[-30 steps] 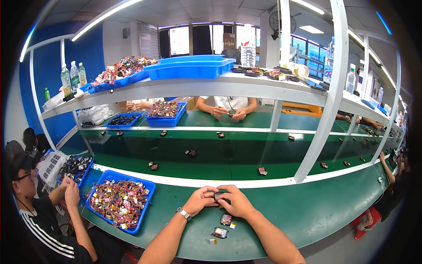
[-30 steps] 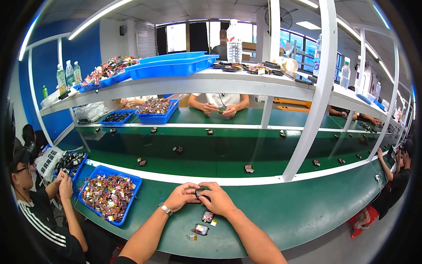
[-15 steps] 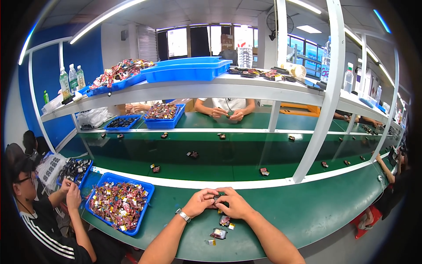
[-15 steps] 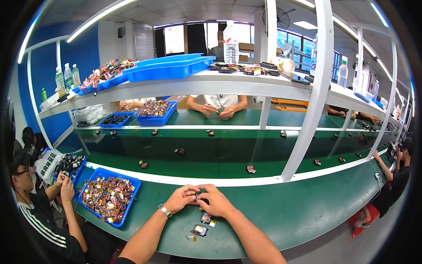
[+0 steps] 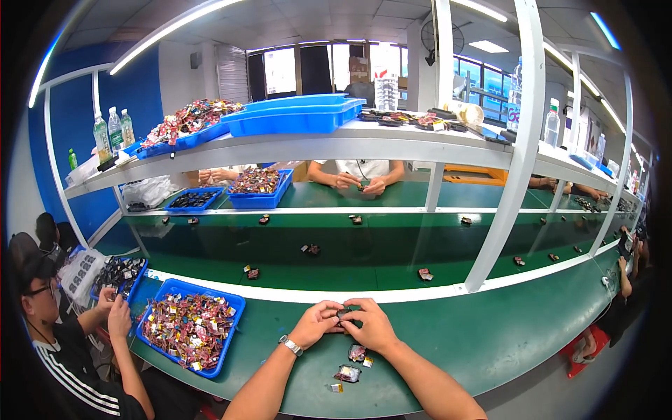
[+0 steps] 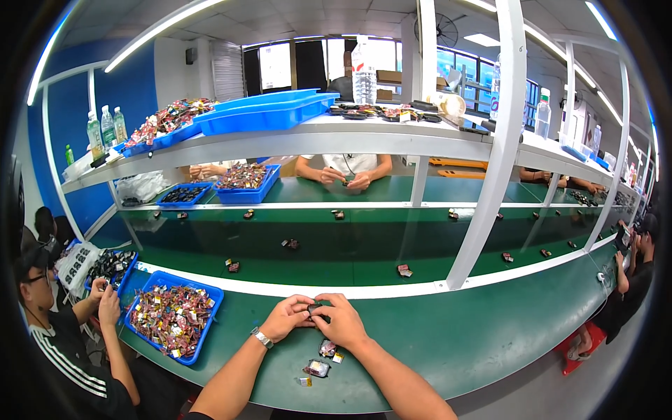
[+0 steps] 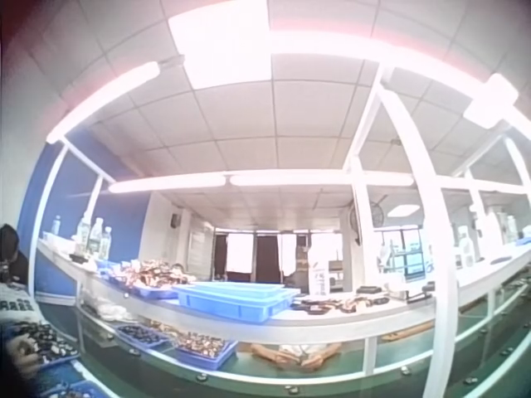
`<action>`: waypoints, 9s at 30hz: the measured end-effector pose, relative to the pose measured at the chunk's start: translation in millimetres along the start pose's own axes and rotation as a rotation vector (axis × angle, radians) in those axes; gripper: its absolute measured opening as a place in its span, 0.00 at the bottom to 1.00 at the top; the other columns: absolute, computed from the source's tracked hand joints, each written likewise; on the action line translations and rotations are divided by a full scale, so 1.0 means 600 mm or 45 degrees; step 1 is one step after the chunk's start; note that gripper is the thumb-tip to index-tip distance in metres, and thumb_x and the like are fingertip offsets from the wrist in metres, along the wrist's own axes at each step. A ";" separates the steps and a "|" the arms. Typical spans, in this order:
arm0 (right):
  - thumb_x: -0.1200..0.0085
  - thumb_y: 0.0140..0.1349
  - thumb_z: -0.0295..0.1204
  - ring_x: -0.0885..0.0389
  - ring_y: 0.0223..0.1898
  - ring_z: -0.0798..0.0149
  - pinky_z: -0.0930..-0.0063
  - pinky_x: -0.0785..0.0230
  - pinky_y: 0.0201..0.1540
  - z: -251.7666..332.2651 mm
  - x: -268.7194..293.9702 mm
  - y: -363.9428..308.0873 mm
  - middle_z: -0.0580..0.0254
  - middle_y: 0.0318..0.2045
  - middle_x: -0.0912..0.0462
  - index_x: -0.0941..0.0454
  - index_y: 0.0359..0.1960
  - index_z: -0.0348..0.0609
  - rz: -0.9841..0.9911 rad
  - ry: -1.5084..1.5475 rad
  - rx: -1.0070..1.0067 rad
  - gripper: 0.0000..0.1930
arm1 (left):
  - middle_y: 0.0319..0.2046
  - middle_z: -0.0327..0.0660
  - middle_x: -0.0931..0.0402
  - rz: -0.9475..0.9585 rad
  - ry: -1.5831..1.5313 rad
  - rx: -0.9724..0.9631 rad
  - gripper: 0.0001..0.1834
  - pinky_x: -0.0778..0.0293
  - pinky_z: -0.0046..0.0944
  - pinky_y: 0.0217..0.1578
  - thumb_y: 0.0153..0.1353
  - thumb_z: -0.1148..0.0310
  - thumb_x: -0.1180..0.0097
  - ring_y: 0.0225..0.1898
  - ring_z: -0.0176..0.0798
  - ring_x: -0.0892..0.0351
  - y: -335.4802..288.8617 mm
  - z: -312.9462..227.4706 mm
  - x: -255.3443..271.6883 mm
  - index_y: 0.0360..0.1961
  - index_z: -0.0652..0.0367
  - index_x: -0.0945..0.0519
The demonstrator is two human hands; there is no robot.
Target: The recorder sorts small electronic components from a communal tray onto a moving conveyor belt in a factory setting.
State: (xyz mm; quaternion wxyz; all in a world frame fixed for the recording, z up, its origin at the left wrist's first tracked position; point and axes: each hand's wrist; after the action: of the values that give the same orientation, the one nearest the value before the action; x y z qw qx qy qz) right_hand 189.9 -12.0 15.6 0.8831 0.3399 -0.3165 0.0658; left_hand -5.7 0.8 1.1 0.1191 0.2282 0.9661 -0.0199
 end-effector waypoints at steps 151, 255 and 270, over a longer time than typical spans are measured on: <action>0.37 0.51 0.27 0.21 0.39 0.57 0.68 0.25 0.40 0.024 -0.032 0.005 0.60 0.40 0.20 0.18 0.35 0.43 -0.327 -0.442 0.288 0.08 | 0.47 0.45 0.21 -0.224 -0.038 0.009 0.13 0.19 0.36 0.47 0.68 0.80 0.56 0.47 0.36 0.20 0.004 0.008 -0.002 0.53 0.64 0.30; 0.38 0.56 0.30 0.23 0.52 0.55 0.64 0.31 0.56 -0.017 -0.020 -0.008 0.63 0.47 0.18 0.14 0.36 0.46 -0.030 0.310 -0.133 0.07 | 0.50 0.45 0.24 0.047 -0.102 0.074 0.17 0.20 0.40 0.51 0.68 0.73 0.48 0.49 0.40 0.20 0.001 0.007 0.017 0.56 0.62 0.29; 0.38 0.55 0.28 0.24 0.54 0.54 0.63 0.31 0.57 0.000 -0.021 -0.010 0.61 0.49 0.19 0.14 0.37 0.48 -0.100 0.186 -0.106 0.08 | 0.48 0.45 0.24 -0.010 -0.062 0.018 0.16 0.21 0.43 0.53 0.67 0.72 0.47 0.50 0.40 0.21 0.000 0.012 0.014 0.54 0.62 0.29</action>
State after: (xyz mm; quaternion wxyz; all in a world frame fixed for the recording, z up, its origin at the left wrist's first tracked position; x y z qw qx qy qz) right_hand 181.7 -15.3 4.9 0.9192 0.3093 -0.2400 0.0424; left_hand -11.3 3.6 -8.1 0.1407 0.2248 0.9636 -0.0329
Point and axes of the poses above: each hand's wrist, its own y-axis towards the middle knuckle, its own x-axis out of the back of the hand, z = x × y
